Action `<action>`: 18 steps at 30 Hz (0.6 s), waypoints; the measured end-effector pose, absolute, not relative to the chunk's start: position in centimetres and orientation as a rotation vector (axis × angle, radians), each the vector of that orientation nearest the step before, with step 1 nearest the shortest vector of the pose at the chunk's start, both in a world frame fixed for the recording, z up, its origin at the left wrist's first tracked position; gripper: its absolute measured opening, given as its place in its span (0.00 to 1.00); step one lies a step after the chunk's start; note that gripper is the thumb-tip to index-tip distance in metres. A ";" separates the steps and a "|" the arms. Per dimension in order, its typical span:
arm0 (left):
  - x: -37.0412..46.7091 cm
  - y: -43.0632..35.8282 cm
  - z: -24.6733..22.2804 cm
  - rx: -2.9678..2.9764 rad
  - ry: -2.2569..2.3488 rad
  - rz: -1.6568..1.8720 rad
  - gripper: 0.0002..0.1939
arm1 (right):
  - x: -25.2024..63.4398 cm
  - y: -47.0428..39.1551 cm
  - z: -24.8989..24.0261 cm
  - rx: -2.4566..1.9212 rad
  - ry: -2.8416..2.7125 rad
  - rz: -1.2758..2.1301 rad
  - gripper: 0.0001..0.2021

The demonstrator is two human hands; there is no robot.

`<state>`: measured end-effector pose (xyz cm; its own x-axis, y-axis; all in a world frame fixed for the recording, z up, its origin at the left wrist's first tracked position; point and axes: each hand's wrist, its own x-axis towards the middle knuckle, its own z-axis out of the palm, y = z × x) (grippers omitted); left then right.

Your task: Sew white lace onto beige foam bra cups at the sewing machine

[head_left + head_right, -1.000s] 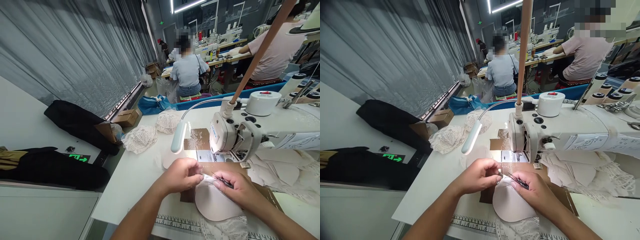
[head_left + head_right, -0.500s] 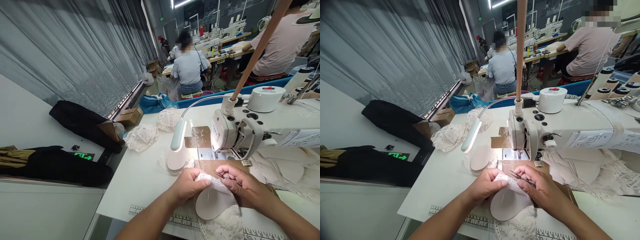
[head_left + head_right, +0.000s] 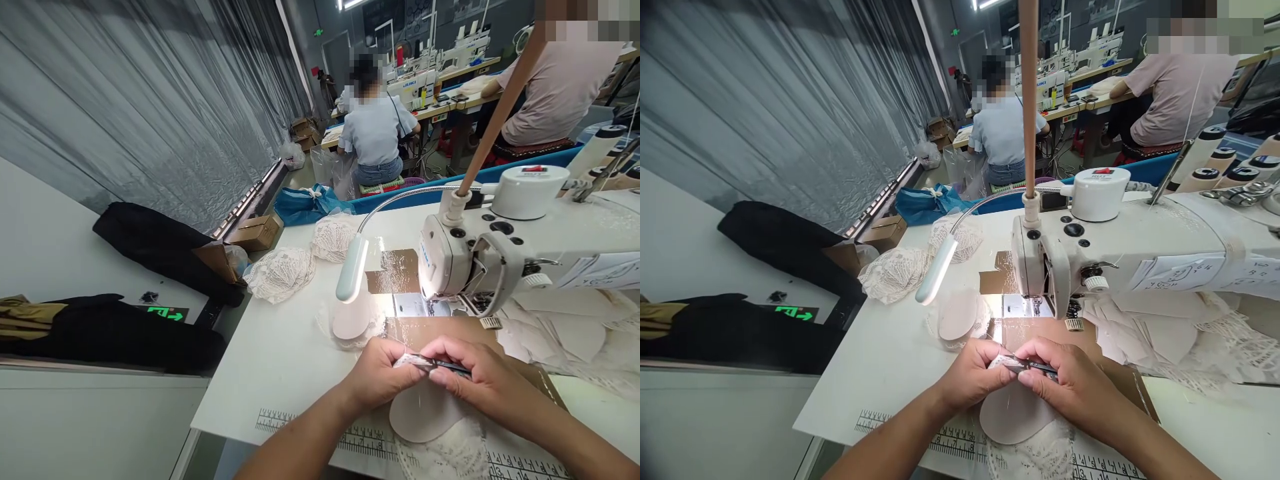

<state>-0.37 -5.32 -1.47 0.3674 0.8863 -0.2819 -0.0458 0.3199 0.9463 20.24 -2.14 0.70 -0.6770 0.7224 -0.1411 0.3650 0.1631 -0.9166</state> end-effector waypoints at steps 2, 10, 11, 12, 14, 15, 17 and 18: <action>-0.3 -5.3 -1.6 1.084 0.995 0.779 0.21 | 19.9 -2.3 0.6 -1.033 -2.081 1.536 0.13; -0.7 -5.2 0.9 1.399 1.136 0.661 0.23 | 20.5 -2.0 -0.9 -1.208 -1.870 1.422 0.20; -1.1 -5.2 1.6 1.537 1.225 0.629 0.22 | 20.6 -2.0 -1.2 -1.257 -1.830 1.374 0.20; -1.6 -5.0 2.3 1.673 1.325 0.607 0.22 | 20.8 -2.1 -1.4 -1.291 -1.820 1.307 0.21; -2.8 -4.4 3.4 1.879 1.517 0.617 0.20 | 20.6 -2.4 -1.8 -1.257 -1.936 1.123 0.19; -3.4 -3.8 3.7 1.930 1.602 0.641 0.18 | 20.4 -2.6 -1.9 -1.174 -2.058 1.037 0.18; -4.7 -2.4 3.7 1.910 1.744 0.671 0.12 | 19.6 -3.2 -2.0 -0.934 -2.340 0.915 0.16; -5.2 -1.6 3.5 1.859 1.799 0.669 0.13 | 19.3 -3.4 -2.0 -0.821 -2.474 0.872 0.16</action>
